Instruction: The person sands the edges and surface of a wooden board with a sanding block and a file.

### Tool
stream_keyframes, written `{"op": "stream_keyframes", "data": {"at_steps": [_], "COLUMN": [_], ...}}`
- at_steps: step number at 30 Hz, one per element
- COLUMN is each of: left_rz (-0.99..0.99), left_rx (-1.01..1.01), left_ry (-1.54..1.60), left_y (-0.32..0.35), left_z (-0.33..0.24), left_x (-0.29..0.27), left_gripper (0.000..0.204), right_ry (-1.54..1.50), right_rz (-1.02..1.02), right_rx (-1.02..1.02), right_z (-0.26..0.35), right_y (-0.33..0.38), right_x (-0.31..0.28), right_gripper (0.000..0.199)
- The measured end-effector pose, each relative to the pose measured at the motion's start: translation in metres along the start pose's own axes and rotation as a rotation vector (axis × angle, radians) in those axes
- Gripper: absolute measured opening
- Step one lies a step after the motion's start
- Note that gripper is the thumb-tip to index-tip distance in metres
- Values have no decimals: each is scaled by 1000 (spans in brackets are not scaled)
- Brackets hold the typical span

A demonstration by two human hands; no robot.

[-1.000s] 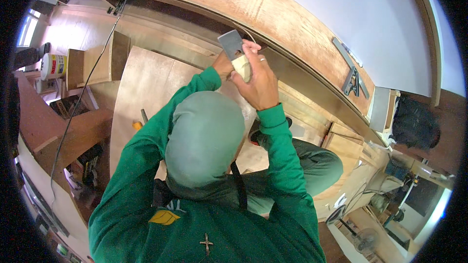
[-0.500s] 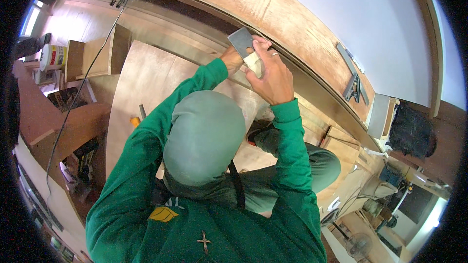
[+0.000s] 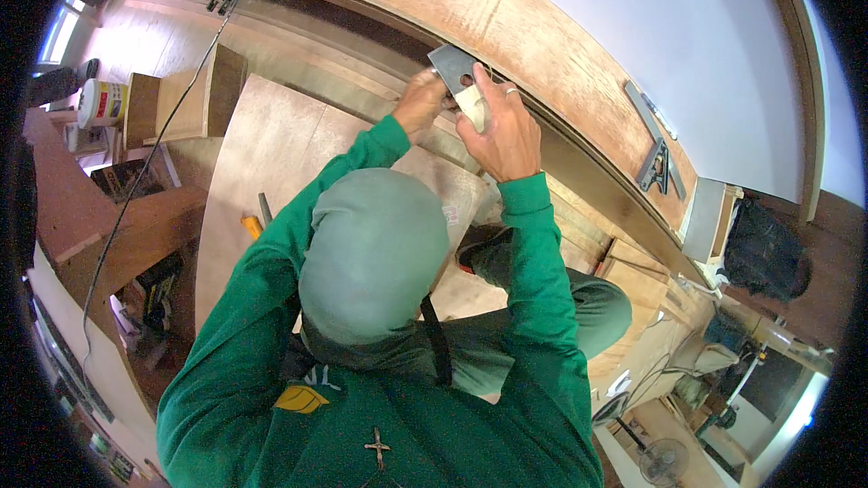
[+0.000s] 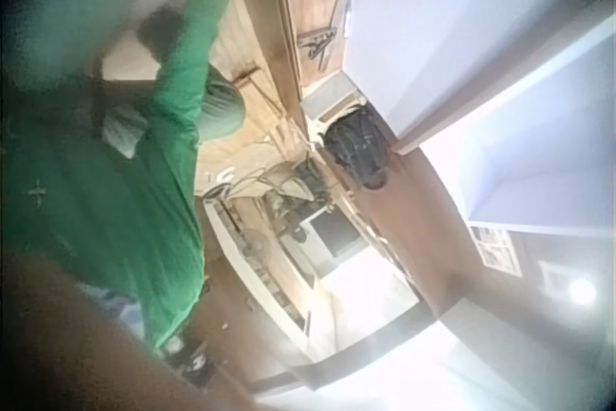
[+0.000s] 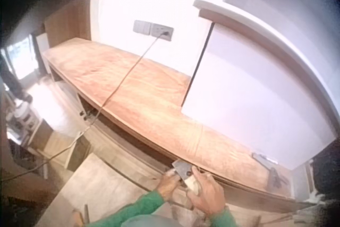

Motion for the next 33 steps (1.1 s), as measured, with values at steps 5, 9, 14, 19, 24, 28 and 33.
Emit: {"op": "stream_keyframes", "data": {"at_steps": [5, 9, 14, 19, 24, 28, 33], "left_rz": [13, -46, -115, -125, -122, -126, -122], "left_rx": [12, 90, 185, 221, 206, 226, 251], "left_ry": [195, -10, -46, -120, -146, -121, -151], "left_y": [33, 36, 34, 32, 34, 31, 28], "left_z": [-39, -45, -54, -63, -65, -64, -66], "left_x": [17, 16, 15, 15, 13, 10, 9], "left_gripper": [30, 26, 25, 22, 18, 17, 19], "right_ry": [23, -13, -19, -25, 16, 22, 22], "right_rz": [12, 27, 25, -10, 24, 0, -1], "right_rx": [-7, 11, 60, 45, 43, 38, 65], "right_z": [-4, 2, 10, 15, 18, 20, 20], "right_y": [0, 0, 2, 0, 1, 1, 3], "right_x": [1, 5, 12, 18, 18, 19, 23], "right_gripper": [72, 71, 70, 70, 72, 73, 73]}}
Point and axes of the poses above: each hand's wrist, its own y-axis away from the middle knuckle, its own x-axis out of the palm, z = x × y, the point moved 8 cm from there along -y, towards the middle knuckle, and after that the axes turned 12 degrees about y, right-handed, at the moved point
